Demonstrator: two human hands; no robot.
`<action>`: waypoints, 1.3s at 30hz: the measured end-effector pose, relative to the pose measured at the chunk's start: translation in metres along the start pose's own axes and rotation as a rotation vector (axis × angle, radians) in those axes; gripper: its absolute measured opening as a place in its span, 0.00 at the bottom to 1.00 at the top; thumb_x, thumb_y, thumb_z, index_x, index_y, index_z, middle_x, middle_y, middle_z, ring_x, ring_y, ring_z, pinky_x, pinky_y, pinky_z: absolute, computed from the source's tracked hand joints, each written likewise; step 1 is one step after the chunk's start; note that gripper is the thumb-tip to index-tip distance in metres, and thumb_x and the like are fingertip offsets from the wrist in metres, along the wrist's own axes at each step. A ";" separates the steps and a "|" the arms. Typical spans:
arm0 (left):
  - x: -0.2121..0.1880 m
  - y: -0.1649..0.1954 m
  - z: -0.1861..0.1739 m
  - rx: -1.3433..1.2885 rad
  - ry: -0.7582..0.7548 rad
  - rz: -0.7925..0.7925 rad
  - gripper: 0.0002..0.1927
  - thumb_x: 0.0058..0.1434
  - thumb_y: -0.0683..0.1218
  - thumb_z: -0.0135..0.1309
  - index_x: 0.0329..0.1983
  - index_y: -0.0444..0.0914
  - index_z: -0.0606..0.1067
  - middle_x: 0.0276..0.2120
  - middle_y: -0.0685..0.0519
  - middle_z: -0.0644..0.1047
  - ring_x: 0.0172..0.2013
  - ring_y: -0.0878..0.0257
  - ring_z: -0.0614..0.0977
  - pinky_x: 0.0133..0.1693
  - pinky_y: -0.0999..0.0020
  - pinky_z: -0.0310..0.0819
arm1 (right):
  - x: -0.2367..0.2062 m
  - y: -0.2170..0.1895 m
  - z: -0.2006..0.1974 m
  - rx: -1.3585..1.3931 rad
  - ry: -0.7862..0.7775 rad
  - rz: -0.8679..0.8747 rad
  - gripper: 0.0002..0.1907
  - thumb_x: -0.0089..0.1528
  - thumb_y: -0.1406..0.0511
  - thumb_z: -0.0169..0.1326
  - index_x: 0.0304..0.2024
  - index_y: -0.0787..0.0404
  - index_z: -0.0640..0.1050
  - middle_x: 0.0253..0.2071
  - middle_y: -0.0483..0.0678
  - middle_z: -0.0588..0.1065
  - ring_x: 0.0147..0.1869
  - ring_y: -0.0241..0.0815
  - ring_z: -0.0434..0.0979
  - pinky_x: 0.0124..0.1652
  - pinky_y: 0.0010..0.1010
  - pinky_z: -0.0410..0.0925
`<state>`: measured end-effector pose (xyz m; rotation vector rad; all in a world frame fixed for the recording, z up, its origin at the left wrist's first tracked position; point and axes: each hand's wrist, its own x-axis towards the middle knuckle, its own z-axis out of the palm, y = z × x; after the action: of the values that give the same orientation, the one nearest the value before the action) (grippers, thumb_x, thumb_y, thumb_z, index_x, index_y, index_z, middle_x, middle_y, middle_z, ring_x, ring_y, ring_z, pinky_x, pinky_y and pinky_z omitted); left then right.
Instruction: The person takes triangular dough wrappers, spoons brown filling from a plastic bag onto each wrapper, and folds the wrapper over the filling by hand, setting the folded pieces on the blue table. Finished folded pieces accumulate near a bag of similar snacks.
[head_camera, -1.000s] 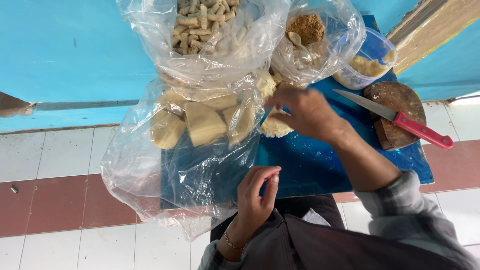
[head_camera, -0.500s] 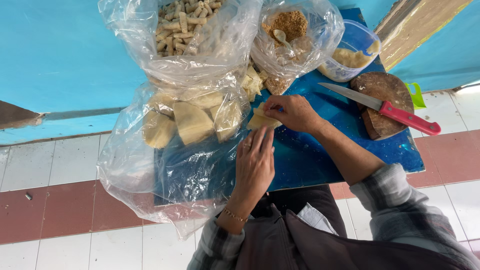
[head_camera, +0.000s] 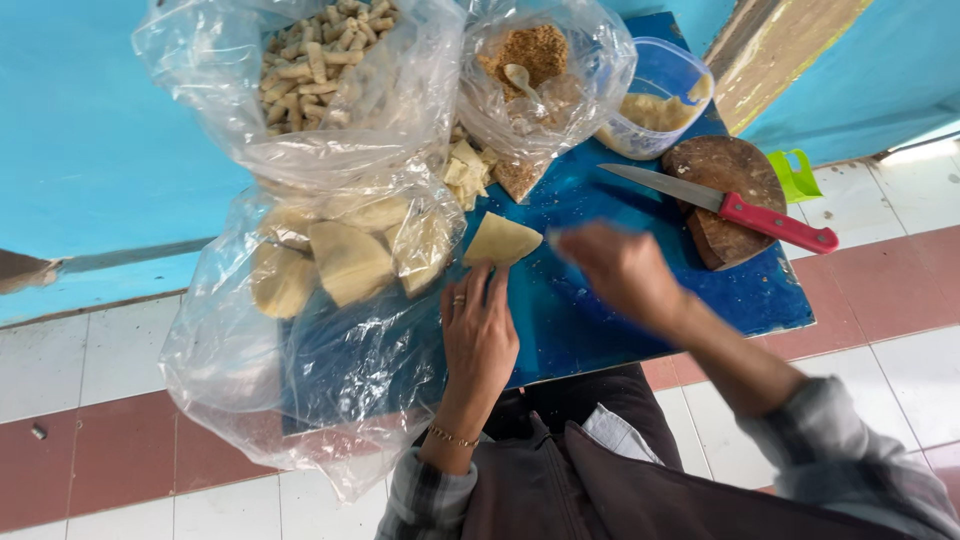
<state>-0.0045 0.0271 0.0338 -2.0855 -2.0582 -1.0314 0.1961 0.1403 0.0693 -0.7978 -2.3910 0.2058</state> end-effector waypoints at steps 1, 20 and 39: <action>-0.003 0.001 -0.002 -0.031 0.006 0.007 0.22 0.63 0.38 0.53 0.62 0.37 0.73 0.60 0.47 0.74 0.59 0.51 0.76 0.65 0.47 0.61 | -0.012 -0.019 -0.003 -0.079 -0.069 -0.056 0.16 0.60 0.71 0.57 0.51 0.59 0.80 0.39 0.50 0.80 0.41 0.47 0.81 0.40 0.35 0.74; -0.021 0.019 -0.018 -0.105 -0.099 0.252 0.15 0.64 0.46 0.55 0.53 0.37 0.76 0.60 0.49 0.74 0.62 0.52 0.72 0.65 0.41 0.58 | 0.052 0.162 -0.065 -0.964 -0.244 0.065 0.38 0.50 0.31 0.58 0.60 0.30 0.80 0.82 0.45 0.56 0.88 0.53 0.42 0.74 0.70 0.28; -0.021 0.021 -0.023 -0.151 -0.164 0.225 0.15 0.65 0.46 0.55 0.53 0.38 0.77 0.59 0.51 0.75 0.58 0.55 0.75 0.65 0.41 0.58 | 0.056 0.166 -0.055 -0.904 -0.364 0.026 0.30 0.53 0.38 0.64 0.51 0.42 0.84 0.81 0.45 0.61 0.87 0.50 0.46 0.74 0.67 0.29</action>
<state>0.0065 -0.0043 0.0508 -2.4841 -1.8030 -1.0422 0.2748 0.3051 0.0884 -1.2569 -2.8024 -0.8498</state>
